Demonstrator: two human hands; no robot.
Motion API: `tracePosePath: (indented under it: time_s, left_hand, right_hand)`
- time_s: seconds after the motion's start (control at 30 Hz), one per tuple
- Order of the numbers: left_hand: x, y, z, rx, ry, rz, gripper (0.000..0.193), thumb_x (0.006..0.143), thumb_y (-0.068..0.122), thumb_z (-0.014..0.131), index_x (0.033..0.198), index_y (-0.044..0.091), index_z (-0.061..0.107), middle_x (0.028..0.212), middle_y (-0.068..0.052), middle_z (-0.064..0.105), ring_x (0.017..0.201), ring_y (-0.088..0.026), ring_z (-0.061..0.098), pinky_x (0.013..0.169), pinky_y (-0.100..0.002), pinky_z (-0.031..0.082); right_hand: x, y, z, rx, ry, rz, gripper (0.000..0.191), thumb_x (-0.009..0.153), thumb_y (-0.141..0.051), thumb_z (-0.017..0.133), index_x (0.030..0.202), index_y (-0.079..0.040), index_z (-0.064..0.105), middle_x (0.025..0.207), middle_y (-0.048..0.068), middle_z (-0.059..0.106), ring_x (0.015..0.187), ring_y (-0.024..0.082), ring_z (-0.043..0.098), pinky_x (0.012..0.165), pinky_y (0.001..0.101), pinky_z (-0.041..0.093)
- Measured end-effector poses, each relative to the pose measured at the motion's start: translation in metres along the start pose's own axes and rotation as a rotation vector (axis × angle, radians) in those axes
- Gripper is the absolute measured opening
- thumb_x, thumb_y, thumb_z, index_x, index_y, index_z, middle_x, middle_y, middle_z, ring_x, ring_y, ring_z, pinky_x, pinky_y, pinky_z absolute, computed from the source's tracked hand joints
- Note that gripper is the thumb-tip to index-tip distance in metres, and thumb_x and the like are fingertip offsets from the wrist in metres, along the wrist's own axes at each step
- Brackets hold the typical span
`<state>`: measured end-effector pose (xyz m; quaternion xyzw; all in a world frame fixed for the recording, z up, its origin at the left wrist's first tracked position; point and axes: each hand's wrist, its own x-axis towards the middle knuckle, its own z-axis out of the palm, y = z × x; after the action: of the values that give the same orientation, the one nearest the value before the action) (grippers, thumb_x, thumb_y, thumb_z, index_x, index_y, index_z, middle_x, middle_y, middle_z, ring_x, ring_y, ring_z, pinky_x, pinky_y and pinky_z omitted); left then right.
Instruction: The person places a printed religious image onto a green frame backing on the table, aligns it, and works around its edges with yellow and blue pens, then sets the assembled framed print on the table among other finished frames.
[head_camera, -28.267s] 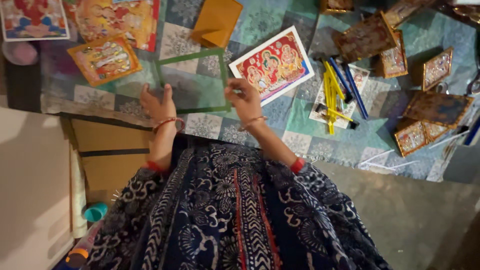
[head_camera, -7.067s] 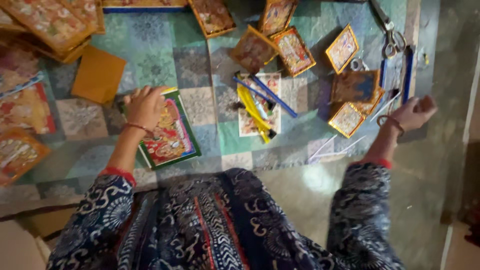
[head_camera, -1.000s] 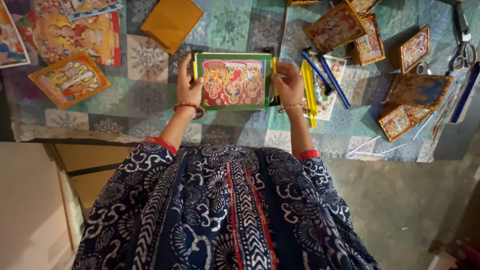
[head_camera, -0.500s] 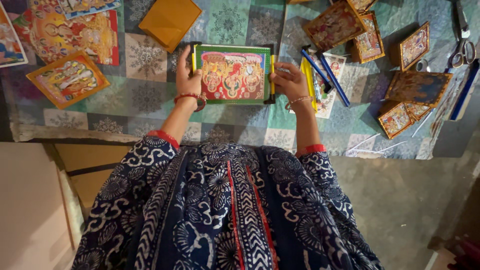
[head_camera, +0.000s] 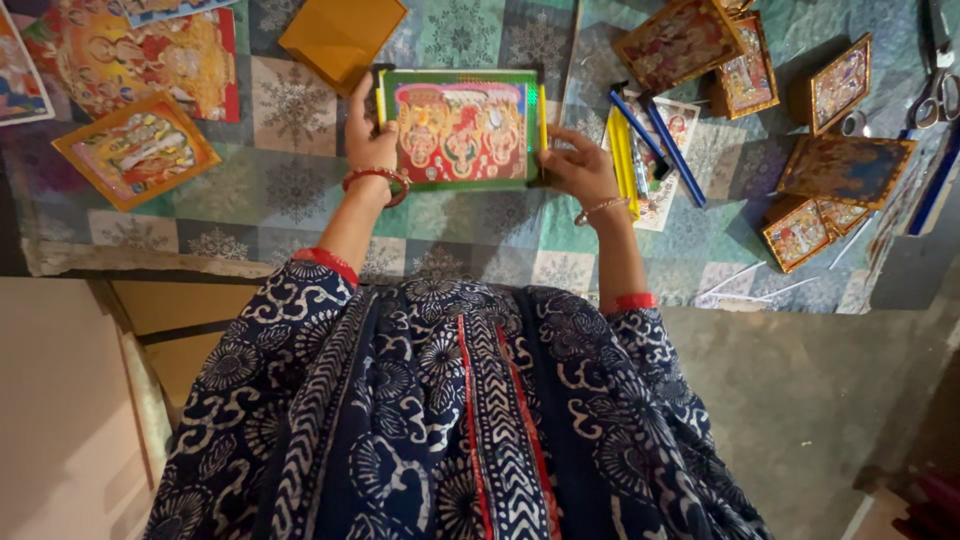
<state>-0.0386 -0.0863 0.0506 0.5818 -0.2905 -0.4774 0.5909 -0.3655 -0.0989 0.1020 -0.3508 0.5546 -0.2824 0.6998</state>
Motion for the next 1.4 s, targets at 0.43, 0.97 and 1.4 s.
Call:
tracePosePath:
  time_s: [0.43, 0.97, 1.4]
  left_hand:
    - [0.008, -0.003, -0.012, -0.051, -0.013, -0.036, 0.079, 0.088, -0.025, 0.055, 0.153, 0.018, 0.046, 0.138, -0.004, 0.064, 0.113, -0.014, 0.067, 0.091, -0.027, 0.054]
    - [-0.021, -0.021, -0.015, 0.608, 0.020, 0.126, 0.081, 0.093, 0.003, 0.073, 0.161, 0.009, 0.028, 0.148, -0.020, 0.049, 0.131, -0.034, 0.050, 0.111, -0.044, 0.042]
    - [-0.068, -0.024, -0.020, 0.716, -0.018, 0.139, 0.098, 0.085, 0.019, 0.080, 0.161, 0.003, 0.021, 0.148, -0.025, 0.043, 0.135, -0.042, 0.036, 0.116, -0.052, 0.026]
  right_hand:
    - [-0.011, 0.034, 0.006, 0.044, 0.142, 0.039, 0.040, 0.100, -0.022, 0.064, 0.137, -0.009, 0.061, 0.111, 0.008, 0.072, 0.095, 0.018, 0.072, 0.083, 0.0379, 0.064]
    - [-0.013, 0.066, 0.040, 0.396, 0.408, -0.094, 0.042, 0.098, -0.019, 0.070, 0.137, -0.006, 0.062, 0.110, 0.009, 0.071, 0.084, 0.014, 0.069, 0.080, 0.0327, 0.064]
    - [-0.014, 0.077, 0.055, 0.262, 0.441, -0.395, 0.061, 0.093, 0.001, 0.077, 0.148, -0.006, 0.052, 0.113, 0.008, 0.074, 0.100, 0.012, 0.068, 0.088, 0.0249, 0.056]
